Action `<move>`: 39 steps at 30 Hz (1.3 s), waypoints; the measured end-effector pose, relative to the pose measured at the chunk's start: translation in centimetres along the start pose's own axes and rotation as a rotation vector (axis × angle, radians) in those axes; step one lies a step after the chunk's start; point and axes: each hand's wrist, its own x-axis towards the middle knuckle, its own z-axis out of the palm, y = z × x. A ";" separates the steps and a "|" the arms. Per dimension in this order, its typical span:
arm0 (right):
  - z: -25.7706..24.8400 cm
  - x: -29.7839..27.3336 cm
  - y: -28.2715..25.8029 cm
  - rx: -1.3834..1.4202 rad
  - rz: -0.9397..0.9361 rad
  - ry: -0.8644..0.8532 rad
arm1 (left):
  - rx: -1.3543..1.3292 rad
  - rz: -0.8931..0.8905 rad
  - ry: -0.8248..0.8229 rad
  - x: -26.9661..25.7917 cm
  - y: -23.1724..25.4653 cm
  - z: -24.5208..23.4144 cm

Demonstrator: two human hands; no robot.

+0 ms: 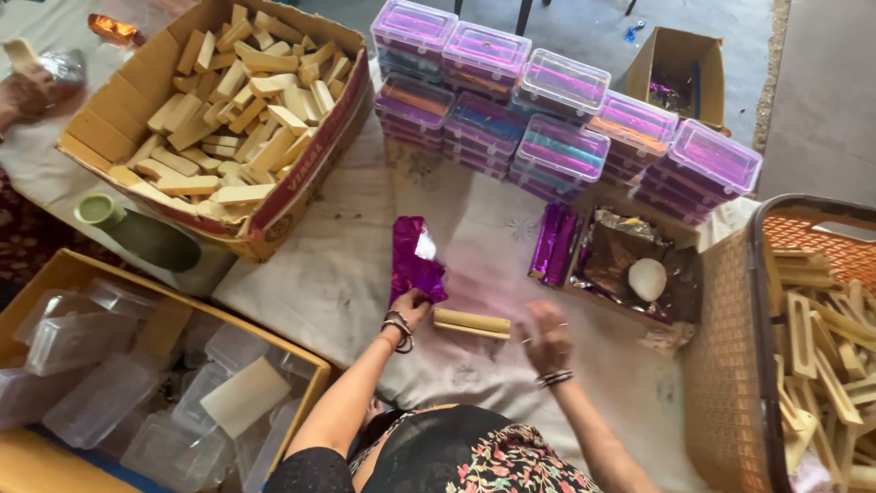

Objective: Wrap wooden blocks in aluminum foil and insert them into purple plastic sleeves.

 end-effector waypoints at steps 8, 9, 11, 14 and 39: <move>4.8 0.0 -8.0 -0.108 0.055 -0.424 | 0.311 0.254 -0.037 -5.2 5.5 -4.2; 5.0 -0.2 -8.0 -0.161 0.085 -0.468 | 0.399 0.315 -0.020 -5.7 5.8 -4.7; 5.0 -0.6 -7.9 -0.175 0.116 -0.442 | 0.464 0.333 -0.036 -5.8 5.0 -5.5; 3.8 -1.6 -7.9 -0.205 0.176 -0.393 | 0.603 0.312 -0.092 -6.2 4.3 -5.7; -1.9 -5.4 -6.8 -0.432 0.482 -0.201 | 0.168 0.423 -0.341 -2.1 13.5 -0.2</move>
